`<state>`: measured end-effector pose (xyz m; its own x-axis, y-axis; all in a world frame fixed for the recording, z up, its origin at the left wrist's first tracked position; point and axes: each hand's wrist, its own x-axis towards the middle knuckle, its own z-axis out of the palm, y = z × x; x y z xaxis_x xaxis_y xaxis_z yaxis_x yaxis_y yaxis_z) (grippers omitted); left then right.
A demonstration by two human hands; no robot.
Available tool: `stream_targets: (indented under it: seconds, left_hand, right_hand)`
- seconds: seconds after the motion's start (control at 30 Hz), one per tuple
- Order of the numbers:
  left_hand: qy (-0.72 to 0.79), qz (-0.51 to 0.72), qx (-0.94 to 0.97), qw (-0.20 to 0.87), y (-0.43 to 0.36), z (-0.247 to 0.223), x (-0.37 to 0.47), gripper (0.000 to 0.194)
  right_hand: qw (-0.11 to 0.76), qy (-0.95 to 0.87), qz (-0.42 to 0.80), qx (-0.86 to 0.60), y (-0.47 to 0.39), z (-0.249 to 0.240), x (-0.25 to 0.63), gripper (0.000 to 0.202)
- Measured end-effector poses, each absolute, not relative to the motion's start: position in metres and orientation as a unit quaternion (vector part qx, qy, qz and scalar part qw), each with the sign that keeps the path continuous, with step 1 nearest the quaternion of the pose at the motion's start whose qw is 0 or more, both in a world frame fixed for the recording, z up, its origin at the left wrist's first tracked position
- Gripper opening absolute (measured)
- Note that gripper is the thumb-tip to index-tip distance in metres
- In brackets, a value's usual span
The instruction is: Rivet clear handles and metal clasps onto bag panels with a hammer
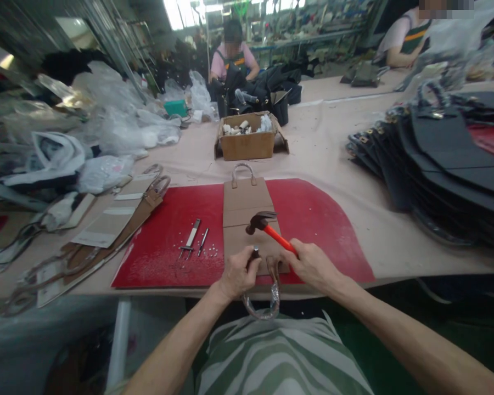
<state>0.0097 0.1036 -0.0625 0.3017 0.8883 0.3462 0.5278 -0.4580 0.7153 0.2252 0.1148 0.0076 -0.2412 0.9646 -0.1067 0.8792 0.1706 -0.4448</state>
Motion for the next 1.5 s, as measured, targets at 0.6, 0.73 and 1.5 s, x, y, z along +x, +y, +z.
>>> stream_targets:
  seconds: [0.6,0.73,1.5]
  left_hand:
    - [0.528,0.49,0.55,0.423,0.102,-0.075,-0.014,0.018]
    - [0.523,0.484,0.575,0.402,0.101,-0.074,-0.014,0.015]
    - [0.482,0.436,0.737,0.186,0.097,-0.075,-0.009,0.013]
  right_hand:
    - [0.034,-0.701,0.208,-0.681,0.142,-0.041,0.201,0.037]
    - [0.034,-0.702,0.208,-0.681,0.142,-0.043,0.202,0.037]
    - [0.052,-0.703,0.207,-0.678,0.14,-0.044,0.202,0.038]
